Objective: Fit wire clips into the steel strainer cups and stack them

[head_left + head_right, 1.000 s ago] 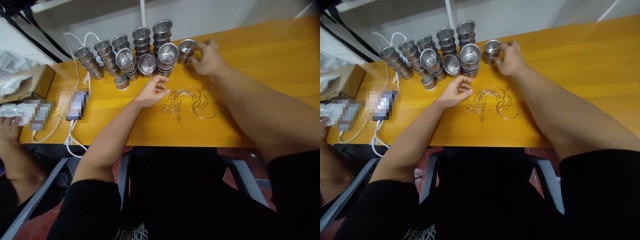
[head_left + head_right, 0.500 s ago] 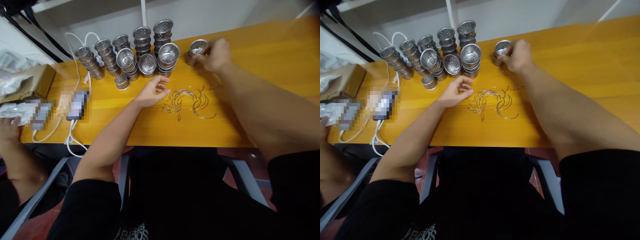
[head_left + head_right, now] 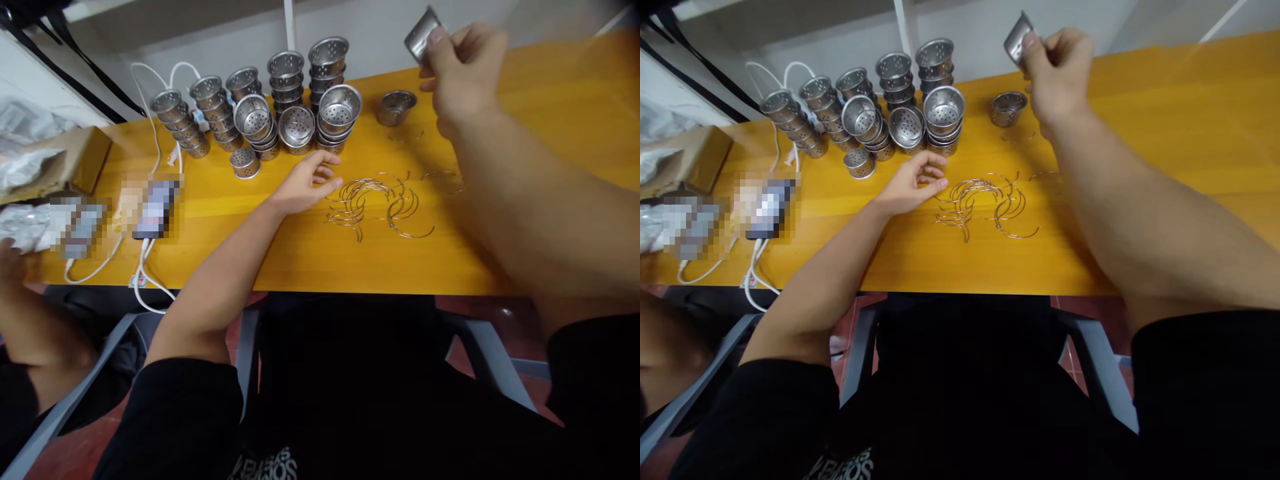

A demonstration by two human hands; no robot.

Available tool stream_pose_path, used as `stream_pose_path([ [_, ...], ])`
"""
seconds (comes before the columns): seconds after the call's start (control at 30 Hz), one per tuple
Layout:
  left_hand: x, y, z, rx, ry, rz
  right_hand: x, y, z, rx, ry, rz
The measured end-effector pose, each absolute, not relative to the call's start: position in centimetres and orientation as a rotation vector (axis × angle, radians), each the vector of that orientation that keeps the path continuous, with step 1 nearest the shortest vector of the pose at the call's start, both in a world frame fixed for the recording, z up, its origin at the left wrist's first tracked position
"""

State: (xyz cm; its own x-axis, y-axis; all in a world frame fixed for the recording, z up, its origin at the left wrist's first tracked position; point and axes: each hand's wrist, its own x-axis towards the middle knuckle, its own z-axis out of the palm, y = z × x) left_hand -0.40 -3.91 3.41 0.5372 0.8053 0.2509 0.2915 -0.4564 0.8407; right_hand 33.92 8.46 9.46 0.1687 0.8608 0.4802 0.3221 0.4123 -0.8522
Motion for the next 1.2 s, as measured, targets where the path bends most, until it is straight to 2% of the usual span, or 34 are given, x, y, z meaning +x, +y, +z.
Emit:
stream_pose_path([
  [0.1,-0.3,-4.0,3.6,1.999,0.88,0.849,32.7,5.2,10.7,-1.132,-1.162,0.523],
  [0.23,-0.5,-4.3,3.9,2.002,0.882,0.829,29.0,-2.2,11.8,-1.107,-1.585,0.797],
  [0.43,-0.4,-4.4,4.1,1.958,0.862,0.801,26.7,-9.2,12.3,-1.202,-1.988,0.92],
  [0.77,-0.6,-3.8,4.0,2.068,0.883,0.89,29.8,-7.7,10.4,-1.136,-2.181,0.934],
  [1.0,-0.7,-3.8,3.9,2.092,0.898,0.904,33.6,-4.6,8.8,-1.27,-2.6,0.563],
  [1.2,-0.7,-4.0,4.1,2.05,0.89,0.907,33.2,-3.8,7.5,-1.287,-2.679,0.467],
])
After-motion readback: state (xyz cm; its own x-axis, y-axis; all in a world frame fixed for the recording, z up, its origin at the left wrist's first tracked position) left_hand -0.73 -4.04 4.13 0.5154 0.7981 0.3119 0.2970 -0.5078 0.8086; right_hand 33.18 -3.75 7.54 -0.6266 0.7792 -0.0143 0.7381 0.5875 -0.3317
